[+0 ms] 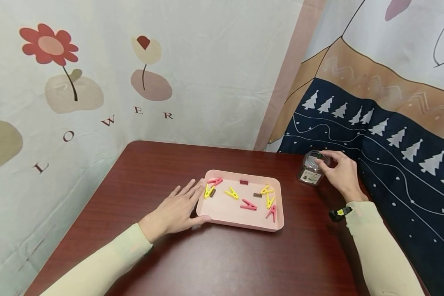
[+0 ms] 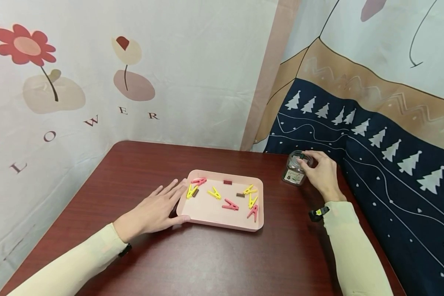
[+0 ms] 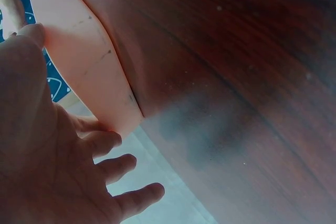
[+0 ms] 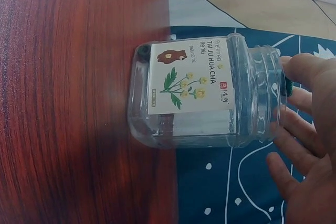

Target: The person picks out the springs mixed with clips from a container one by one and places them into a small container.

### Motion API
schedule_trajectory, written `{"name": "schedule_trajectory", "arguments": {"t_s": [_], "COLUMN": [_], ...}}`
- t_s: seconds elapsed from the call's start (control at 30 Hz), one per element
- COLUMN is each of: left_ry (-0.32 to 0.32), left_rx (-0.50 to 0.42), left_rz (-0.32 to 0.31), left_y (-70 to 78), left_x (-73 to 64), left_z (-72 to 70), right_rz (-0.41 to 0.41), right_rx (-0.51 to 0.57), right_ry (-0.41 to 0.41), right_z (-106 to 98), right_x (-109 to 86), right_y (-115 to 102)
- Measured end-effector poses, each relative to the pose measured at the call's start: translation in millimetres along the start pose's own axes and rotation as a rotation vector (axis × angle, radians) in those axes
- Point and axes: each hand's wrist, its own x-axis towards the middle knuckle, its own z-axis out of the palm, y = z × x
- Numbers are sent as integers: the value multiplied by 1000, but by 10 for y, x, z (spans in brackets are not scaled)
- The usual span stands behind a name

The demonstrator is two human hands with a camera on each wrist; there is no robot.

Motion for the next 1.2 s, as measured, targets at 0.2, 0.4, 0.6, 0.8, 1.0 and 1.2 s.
{"name": "schedule_trajectory", "arguments": {"t_s": [0.2,0.4,0.6,0.8,1.0,1.2], "left_ry": [-3,-7,-11,-17,-17,-20], "left_rx": [2,1,1,1,0,0], "left_rz": [-3,-5,-7,-7,-6,-5], "left_y": [0,-3,-9,-11,-9,-3], "left_x": [9,13,17,17,18,15], "left_z": [0,2,11,14,7,-5], "right_rz": [3,14,44,59,61,53], "right_rx": [7,11,-1,-7,8,25], "right_ry": [-3,-13,-38,-56,-60,-50], "right_z": [-6,-8,-10,-13,-10,-13], "right_x": [5,8,3,0,2,0], "right_y": [9,18,18,7,2,8]}}
